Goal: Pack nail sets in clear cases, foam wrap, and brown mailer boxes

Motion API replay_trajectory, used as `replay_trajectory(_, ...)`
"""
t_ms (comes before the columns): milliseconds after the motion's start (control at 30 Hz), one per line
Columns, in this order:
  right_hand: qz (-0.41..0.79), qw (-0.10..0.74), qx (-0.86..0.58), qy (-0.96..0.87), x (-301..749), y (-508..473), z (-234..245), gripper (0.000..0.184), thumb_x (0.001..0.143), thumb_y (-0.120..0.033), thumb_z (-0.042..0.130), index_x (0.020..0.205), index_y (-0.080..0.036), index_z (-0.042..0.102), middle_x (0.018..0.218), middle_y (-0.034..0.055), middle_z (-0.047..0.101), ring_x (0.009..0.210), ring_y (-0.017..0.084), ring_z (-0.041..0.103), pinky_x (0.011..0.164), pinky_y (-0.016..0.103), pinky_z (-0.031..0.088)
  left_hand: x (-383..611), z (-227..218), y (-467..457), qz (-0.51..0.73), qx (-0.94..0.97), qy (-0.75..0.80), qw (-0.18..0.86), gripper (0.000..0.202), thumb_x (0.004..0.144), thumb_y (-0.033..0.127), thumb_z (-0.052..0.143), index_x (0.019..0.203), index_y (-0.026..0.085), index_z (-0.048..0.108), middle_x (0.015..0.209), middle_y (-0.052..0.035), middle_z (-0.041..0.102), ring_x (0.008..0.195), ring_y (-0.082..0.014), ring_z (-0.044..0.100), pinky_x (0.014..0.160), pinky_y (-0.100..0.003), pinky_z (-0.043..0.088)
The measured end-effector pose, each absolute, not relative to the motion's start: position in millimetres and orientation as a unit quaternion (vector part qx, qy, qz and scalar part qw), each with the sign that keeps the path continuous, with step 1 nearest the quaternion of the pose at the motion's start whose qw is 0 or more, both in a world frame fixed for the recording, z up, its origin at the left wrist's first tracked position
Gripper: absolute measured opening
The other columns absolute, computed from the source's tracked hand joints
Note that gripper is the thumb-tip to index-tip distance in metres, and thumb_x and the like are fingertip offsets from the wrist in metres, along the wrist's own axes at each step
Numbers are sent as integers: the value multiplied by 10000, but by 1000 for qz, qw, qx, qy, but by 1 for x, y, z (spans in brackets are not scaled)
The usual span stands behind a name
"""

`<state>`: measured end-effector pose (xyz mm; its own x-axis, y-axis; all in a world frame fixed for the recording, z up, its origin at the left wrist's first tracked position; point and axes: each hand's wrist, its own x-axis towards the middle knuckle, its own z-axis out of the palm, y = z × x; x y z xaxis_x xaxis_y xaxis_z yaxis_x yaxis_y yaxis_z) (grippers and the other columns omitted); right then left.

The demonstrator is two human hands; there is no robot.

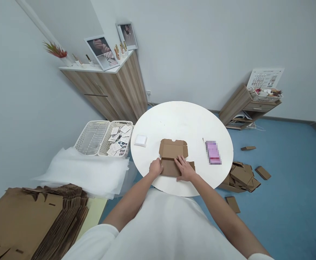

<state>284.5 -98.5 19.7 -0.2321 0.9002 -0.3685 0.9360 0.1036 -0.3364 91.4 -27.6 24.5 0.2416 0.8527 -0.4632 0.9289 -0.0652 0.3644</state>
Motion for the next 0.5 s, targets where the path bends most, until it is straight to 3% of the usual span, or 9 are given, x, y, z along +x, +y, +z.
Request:
replay_trajectory(133,-252,39,619,743,286,-97,20,1130,511,-501,681,1365,-225,-6,1444,98,-15,1306,311,-28,1001,454,168,76,28,-35,22,774,543,325,675,733,451,506,1271,162,218,1120,-119,517,996,-227,524,790,-315,406)
replay_trajectory(233,-251,40,617,745,288,-96,20,1127,512,-496,681,1365,-222,-3,1444,99,-23,1306,312,-18,1000,453,172,70,33,-37,7,824,466,323,1034,565,571,621,1344,195,53,1252,-140,402,1087,-267,461,837,-333,390)
replay_trajectory(300,-248,42,615,747,288,-95,20,1128,510,-500,681,1365,-221,0,1444,99,-27,1305,314,-16,1000,452,172,71,35,-34,-45,840,441,313,1189,445,566,694,1355,218,13,1231,-140,410,1063,-299,476,814,-345,400)
replay_trajectory(367,-246,45,614,749,287,-95,21,1129,508,-504,682,1365,-218,4,1443,101,-21,1306,312,-18,1002,448,173,77,36,-29,-97,840,440,302,1245,393,539,726,1358,239,-2,1191,-131,434,1020,-311,505,780,-345,413)
replay_trajectory(500,-225,34,625,746,286,-98,28,1091,518,-533,665,1364,-230,46,1443,97,20,1305,313,-7,1006,488,127,85,35,-22,-145,834,446,291,1210,425,533,713,1354,276,-19,1179,-113,433,1014,-309,509,763,-341,420)
